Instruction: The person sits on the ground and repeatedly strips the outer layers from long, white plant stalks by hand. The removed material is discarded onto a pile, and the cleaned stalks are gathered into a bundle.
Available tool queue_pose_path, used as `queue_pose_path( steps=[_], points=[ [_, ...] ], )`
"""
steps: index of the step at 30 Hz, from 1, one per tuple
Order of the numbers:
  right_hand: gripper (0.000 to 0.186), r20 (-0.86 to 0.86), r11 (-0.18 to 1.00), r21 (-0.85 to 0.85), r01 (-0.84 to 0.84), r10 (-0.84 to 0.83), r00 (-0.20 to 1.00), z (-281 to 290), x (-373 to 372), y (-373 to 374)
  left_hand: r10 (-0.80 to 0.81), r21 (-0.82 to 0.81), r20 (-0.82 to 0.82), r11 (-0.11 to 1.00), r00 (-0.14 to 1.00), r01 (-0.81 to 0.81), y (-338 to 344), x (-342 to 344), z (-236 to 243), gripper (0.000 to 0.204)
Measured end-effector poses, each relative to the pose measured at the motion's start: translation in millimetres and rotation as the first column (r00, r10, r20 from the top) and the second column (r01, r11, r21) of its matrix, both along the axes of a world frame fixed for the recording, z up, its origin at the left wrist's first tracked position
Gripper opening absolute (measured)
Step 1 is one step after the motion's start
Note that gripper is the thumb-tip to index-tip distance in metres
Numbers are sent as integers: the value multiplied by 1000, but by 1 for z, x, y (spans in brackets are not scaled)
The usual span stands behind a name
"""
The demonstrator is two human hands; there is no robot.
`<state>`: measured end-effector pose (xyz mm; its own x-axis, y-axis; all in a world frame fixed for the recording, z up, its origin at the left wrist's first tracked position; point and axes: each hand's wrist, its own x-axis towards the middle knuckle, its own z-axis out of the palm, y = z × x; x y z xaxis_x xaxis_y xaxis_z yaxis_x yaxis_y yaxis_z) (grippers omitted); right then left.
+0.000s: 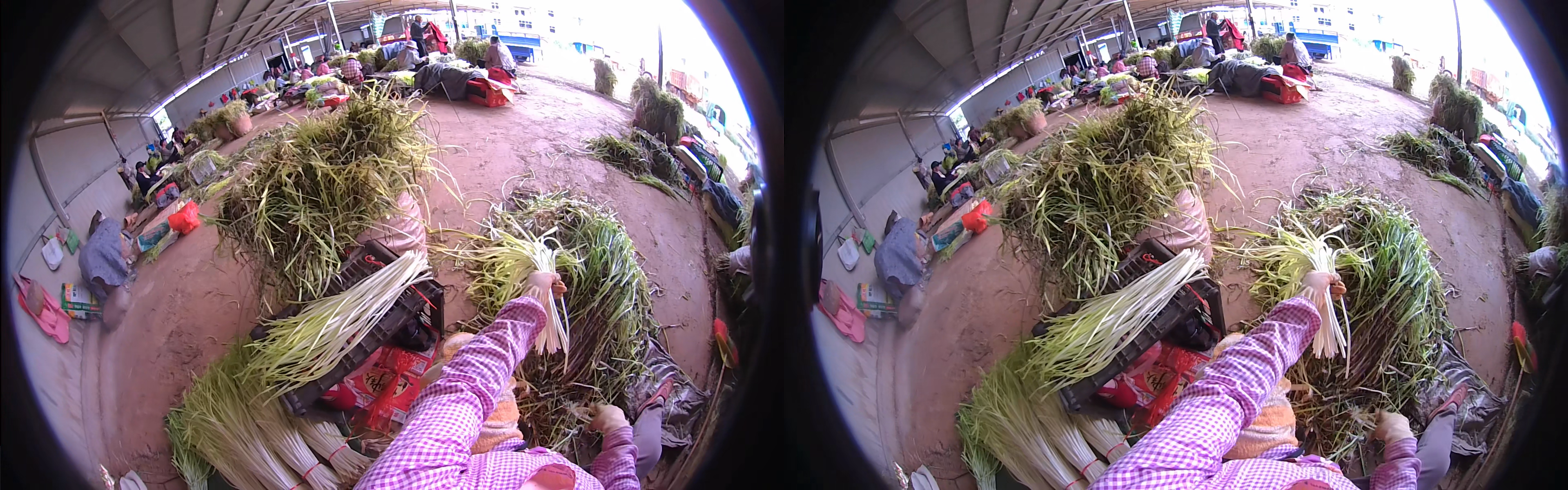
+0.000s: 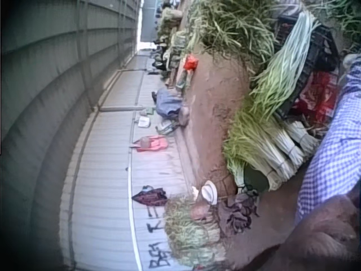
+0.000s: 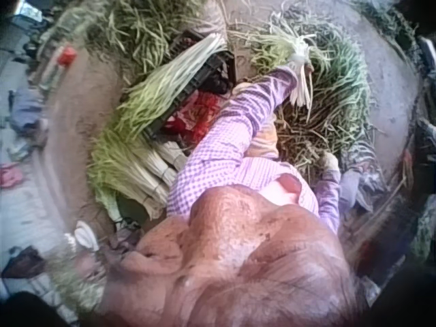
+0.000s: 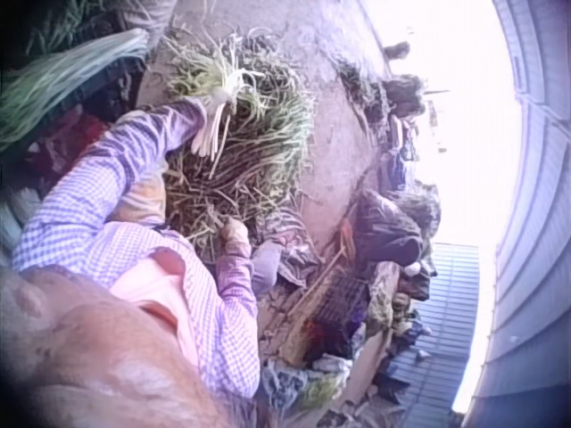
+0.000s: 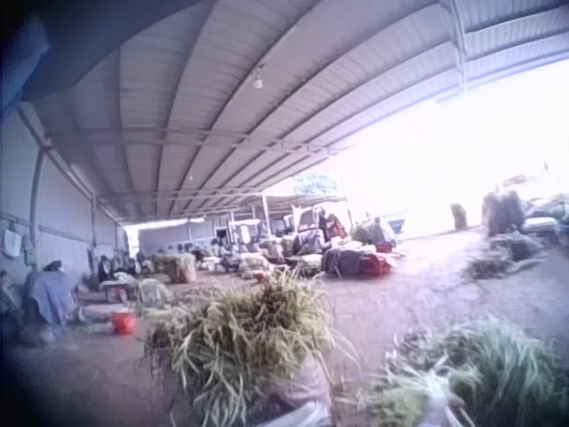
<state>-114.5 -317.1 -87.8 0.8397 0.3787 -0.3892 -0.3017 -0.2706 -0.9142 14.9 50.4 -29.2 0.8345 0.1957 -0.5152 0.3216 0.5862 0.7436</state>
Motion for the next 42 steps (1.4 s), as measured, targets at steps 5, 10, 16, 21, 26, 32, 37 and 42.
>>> queue_pose_path(
  steps=[5, 10, 16, 21, 26, 32, 37, 42],
  points=[
    [42, 279, 970, -42, 239, -218, 935, -18, 22, 50, -117, -27, -36, 993, 992, 116, -21, -4, -5, 14],
    [22, -50, 982, 24, -189, 190, 980, -11, 2, 114, -75, -147, 3, 986, 997, 75, -27, 0, -9, 12],
    [27, -104, 954, 298, -16, 49, 993, -31, -32, 110, -100, -43, 31, 994, 995, 101, -17, 6, -16, 15],
    [37, -64, 668, 677, 309, -364, 929, -28, -12, 87, -79, -150, 36, 985, 996, 84, -29, 13, -19, 18],
    [22, 74, 956, 292, -13, -9, 997, -5, 1, 103, -80, -46, -91, 996, 993, 76, -49, 10, -34, 15],
    [19, 161, 985, 12, -173, 169, 972, -21, -18, 116, -191, -182, -94, 968, 977, 172, -64, -2, -38, 16],
    [18, -4, 978, 185, -100, 103, 995, -54, -16, 95, -228, -22, 26, 973, 973, 229, -65, -18, -4, 23],
    [59, -566, 650, 342, 679, -434, 701, -55, -6, 91, -102, -324, 456, 906, 884, 272, -57, -18, 12, 13]
  ],
)
